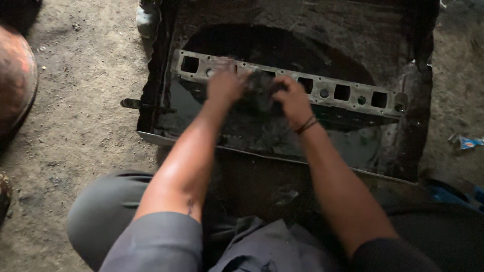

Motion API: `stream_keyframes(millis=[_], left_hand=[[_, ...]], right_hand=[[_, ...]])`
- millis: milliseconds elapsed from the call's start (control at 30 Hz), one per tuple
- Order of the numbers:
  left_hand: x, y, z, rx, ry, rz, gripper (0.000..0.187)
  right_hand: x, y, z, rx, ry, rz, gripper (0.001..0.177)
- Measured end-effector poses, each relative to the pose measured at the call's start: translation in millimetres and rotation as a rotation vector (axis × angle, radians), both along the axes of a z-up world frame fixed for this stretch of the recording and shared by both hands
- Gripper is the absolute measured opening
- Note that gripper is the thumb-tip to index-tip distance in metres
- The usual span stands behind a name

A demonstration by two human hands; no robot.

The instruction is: The person scrubs a long, rectangular metal part with multiple holes using a small abrasive pad. They hold the part steady with their left hand and scrub the surface with their right hand, working over a dark liquid-filled basin.

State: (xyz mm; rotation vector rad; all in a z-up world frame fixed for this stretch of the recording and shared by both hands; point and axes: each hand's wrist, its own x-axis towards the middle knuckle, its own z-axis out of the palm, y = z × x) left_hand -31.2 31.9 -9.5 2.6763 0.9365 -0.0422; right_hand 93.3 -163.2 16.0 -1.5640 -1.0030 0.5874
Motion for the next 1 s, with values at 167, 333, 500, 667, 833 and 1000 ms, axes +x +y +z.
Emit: stream_keyframes(millis=[167,333,500,667,833,1000], left_hand=[[36.8,-40.4,19.6,-0.526,-0.613,0.137,0.065],[41.0,-33.3,11.5,-0.417,-0.594,0.208,0.052],[12.3,6.5,-22.2,0.179,-0.517,0.167,0.051],[-16.1,30.8,-30.8,0.272,-0.269,0.131,0.031],[-17.1,62.4,-33.8,0.373,-0.338,0.350,0.029],[-31.6,91.0,-23.8,0.341,-0.402,0.492,0.031]], right_hand=[[-7.0,4.8,11.2,0.194,0.871,0.002,0.055],[-12.5,14.9,1.5,0.006,0.498,0.088,0.065],[16.4,23.8,-18.8,-0.400,-0.408,-0.296,0.048],[58.0,33.5,-31.5,-0.400,-0.966,-0.259,0.051],[62.0,32.2,-35.9,-0.632,-0.918,-0.223,0.047],[55.1,34.5,-24.8,-0.677,-0.878,-0.234,0.049]])
